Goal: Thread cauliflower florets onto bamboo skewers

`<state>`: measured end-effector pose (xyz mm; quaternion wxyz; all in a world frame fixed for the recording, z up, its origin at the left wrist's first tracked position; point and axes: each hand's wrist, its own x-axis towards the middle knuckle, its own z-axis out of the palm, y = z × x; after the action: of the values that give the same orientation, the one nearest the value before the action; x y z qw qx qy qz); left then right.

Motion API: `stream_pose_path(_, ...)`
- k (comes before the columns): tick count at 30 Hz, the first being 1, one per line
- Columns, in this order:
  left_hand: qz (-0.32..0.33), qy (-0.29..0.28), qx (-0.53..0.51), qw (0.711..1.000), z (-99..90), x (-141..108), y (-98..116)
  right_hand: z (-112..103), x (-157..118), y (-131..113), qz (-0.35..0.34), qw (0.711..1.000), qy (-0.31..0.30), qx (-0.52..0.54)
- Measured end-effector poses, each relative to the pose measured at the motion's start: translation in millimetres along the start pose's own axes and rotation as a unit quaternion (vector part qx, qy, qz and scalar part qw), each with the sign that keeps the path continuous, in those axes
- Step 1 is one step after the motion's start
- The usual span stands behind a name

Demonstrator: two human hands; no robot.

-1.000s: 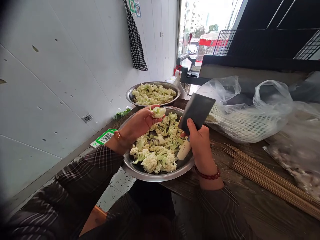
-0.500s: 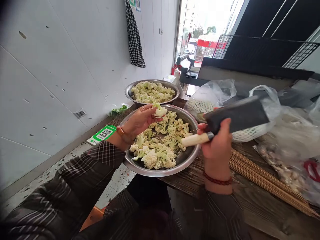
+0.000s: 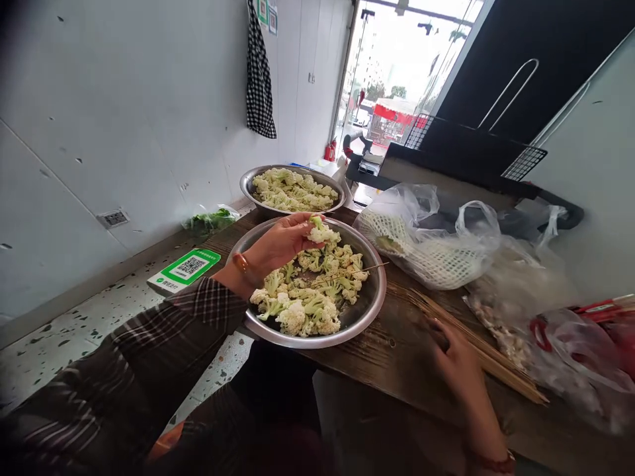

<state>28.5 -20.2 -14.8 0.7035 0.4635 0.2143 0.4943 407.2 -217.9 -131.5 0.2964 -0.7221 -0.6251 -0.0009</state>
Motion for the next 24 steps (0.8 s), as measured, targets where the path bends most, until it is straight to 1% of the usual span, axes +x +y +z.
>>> stream_pose_path(1,-0.001,0.003,-0.004,1.000,0.3,-0.5,0.3,3.8,-5.6,6.2,-0.017,1.000,-0.023,-0.005)
stream_pose_path(3,0.000,0.003,-0.007,1.000,0.6,-1.4,0.8,10.4,-15.6,12.2,-0.024,0.998,-0.058,-0.030)
stream_pose_path(6,-0.004,-0.016,0.005,1.000,-0.7,-0.7,-0.1,17.5,-24.1,10.7,-0.012,0.993,-0.095,-0.068)
stream_pose_path(9,-0.008,-0.028,0.025,0.999,-3.8,3.2,-4.0,21.2,-24.7,6.1,-0.017,0.990,-0.114,-0.080)
stream_pose_path(13,0.000,-0.016,0.045,0.999,-4.9,6.2,-7.3,16.9,-20.4,2.6,-0.043,0.985,-0.141,-0.092)
stream_pose_path(16,0.004,-0.018,0.063,0.998,-1.7,2.8,-5.0,3.0,-13.0,-6.3,-0.070,0.979,-0.171,-0.091)
stream_pose_path(17,0.004,-0.020,0.071,0.997,-0.5,1.3,-4.0,-3.3,-8.8,-12.7,-0.073,0.979,-0.166,-0.088)
stream_pose_path(18,0.004,-0.017,0.080,0.997,0.4,0.1,-3.3,-10.0,-3.6,-21.2,-0.070,0.983,-0.148,-0.083)
stream_pose_path(21,0.012,0.003,0.111,0.994,1.2,-1.2,-2.7,-26.6,18.3,-59.7,-0.062,0.997,-0.001,-0.056)
stream_pose_path(22,0.014,0.009,0.119,0.993,1.0,-1.0,-2.8,-29.2,26.9,-75.8,-0.078,0.996,0.035,-0.031)
stream_pose_path(24,0.013,0.006,0.126,0.992,0.4,-0.4,-3.0,-27.7,44.3,-109.7,-0.129,0.989,0.066,0.009)
